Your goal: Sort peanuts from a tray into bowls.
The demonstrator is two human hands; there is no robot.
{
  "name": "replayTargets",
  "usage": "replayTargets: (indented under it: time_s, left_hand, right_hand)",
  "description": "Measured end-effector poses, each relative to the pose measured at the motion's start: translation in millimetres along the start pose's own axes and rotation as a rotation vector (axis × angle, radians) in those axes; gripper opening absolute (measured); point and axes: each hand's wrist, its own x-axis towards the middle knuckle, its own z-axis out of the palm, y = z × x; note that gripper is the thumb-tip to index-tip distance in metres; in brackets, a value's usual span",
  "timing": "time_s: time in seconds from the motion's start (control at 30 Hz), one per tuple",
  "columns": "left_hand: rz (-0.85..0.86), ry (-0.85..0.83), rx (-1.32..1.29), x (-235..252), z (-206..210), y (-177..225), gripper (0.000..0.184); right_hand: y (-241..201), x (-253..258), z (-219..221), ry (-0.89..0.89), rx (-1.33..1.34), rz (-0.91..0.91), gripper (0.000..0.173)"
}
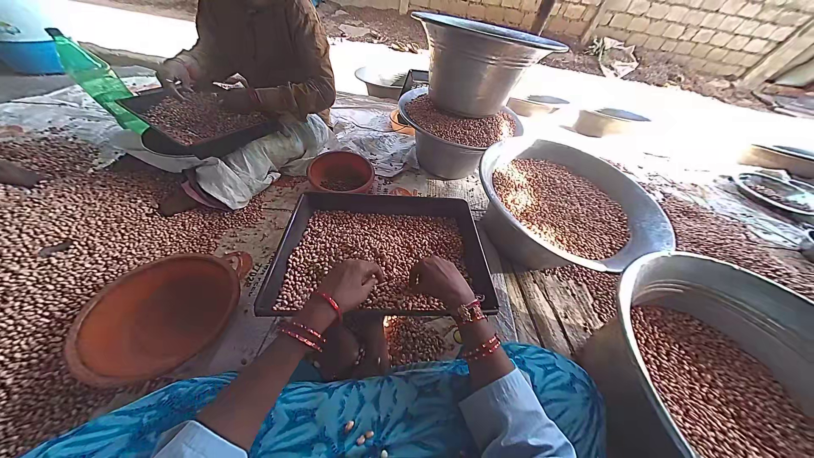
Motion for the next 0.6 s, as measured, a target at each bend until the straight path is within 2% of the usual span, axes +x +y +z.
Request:
replayTargets:
  time_s: [0.17, 0.27, 0.3, 0.37, 0.43, 0.47, 0.5, 0.53, 0.6]
  left_hand:
    - [-0.039, -0.068, 0.143, 6, 17, 8, 0.03]
    - [-0.013, -0.04, 0.119, 6, 13, 4, 0.028]
    - [0.021, -0.026, 0.065, 5, 9, -1, 0.025]
    - [0.155, -0.052, -0.146, -2, -6, -13, 0.019]
    - [0.383, -0.198, -0.535, -11, -20, -30, 0.012]
    - [0.466, -0.287, -0.719, -15, -26, -35, 0.014]
    - [0.493, -0.306, -0.807, -18, -31, -38, 0.015]
    - [0.453, -0.246, -0.815, -20, -34, -38, 0.015]
    - [0.259, -0.074, -0.609, -21, -37, -31, 0.016]
  right_hand:
    - [-1, 1, 2, -0.011, -0.037, -0.022, 0.024]
    - [3, -1, -2, -0.013, -0.029, -0.07, 0.023]
    - [7, -4, -5, -0.01, 0.005, -0.127, 0.023]
    - [18, -12, -14, 0.012, 0.199, -0.377, 0.021]
    - [23, -22, -25, 0.044, 0.512, -0.618, 0.018]
    - [23, -26, -29, 0.079, 0.638, -0.652, 0.014]
    - [23, -29, -33, 0.136, 0.67, -0.611, 0.013]
    - [23, -30, -35, 0.202, 0.6, -0.515, 0.014]
    - [23, -25, -32, 0.241, 0.358, -0.277, 0.019]
